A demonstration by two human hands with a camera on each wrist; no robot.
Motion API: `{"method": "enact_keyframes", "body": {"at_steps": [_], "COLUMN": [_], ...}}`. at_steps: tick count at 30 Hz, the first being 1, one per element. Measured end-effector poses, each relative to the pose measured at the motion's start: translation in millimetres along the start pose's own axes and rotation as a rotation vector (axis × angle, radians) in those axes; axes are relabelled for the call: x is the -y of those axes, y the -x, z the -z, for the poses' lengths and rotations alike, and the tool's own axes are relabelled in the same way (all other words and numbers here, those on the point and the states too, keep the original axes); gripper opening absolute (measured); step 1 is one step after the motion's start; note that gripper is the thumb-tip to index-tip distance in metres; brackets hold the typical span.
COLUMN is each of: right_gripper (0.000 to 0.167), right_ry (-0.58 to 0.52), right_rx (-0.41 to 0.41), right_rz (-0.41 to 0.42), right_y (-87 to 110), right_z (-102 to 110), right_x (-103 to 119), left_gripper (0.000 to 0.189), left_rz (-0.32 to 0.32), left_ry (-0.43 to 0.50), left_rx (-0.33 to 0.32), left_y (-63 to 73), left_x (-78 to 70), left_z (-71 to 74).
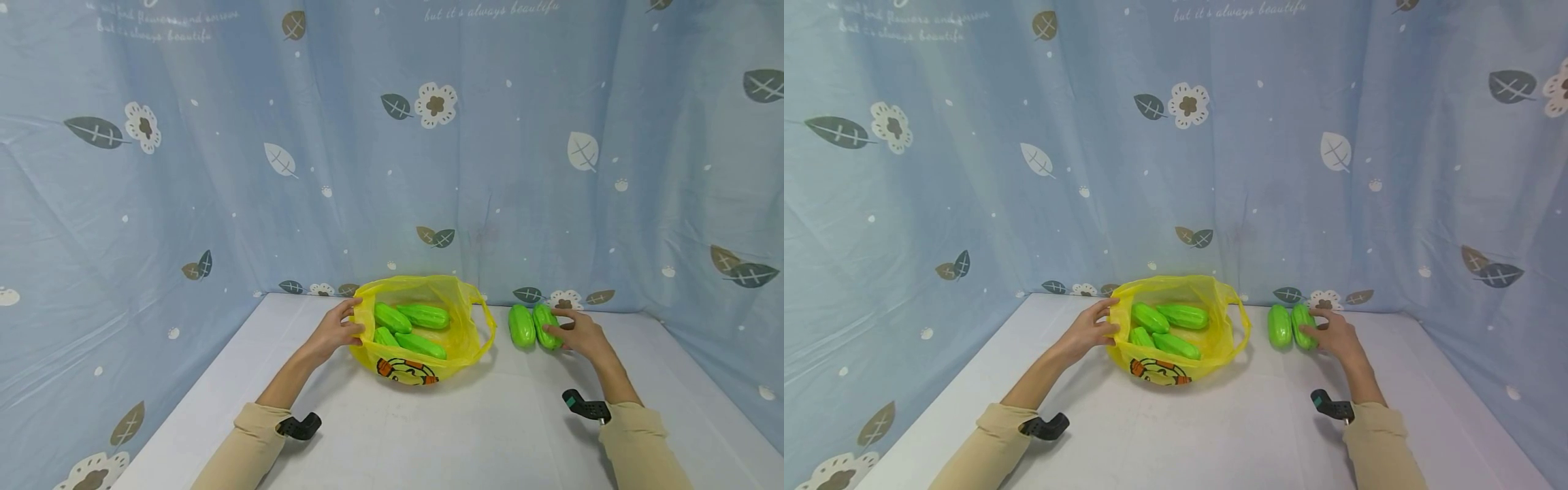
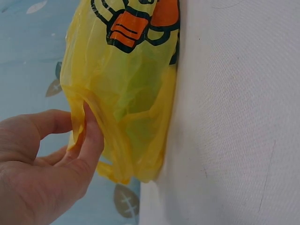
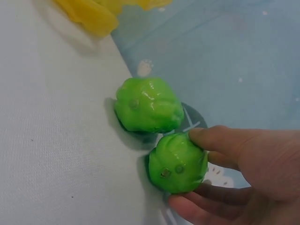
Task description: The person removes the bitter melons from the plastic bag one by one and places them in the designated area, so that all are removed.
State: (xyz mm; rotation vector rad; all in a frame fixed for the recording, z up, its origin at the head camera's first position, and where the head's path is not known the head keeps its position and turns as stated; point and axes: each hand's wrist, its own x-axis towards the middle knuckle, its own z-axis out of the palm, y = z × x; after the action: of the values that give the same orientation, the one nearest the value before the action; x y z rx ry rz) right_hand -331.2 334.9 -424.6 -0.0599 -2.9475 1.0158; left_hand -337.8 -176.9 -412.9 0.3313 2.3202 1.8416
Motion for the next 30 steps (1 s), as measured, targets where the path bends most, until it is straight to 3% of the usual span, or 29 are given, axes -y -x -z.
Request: {"method": "enact_keyframes", "body": {"at_steps": [30], "right_gripper": [0.065], "right_ry": [-0.007], "right_rx": [-0.018], "right_rz": [-0.019], "right_y": [0.6], "right_z": [3.0], "right_x": [-6.2], "left_gripper": [0.067], "left_rz": [0.016], "left_ry": [0.001], "left_rx": [-0.018], "left_y": [-1.4], "left_x": [1.3], "left_z": [-1.6]}}
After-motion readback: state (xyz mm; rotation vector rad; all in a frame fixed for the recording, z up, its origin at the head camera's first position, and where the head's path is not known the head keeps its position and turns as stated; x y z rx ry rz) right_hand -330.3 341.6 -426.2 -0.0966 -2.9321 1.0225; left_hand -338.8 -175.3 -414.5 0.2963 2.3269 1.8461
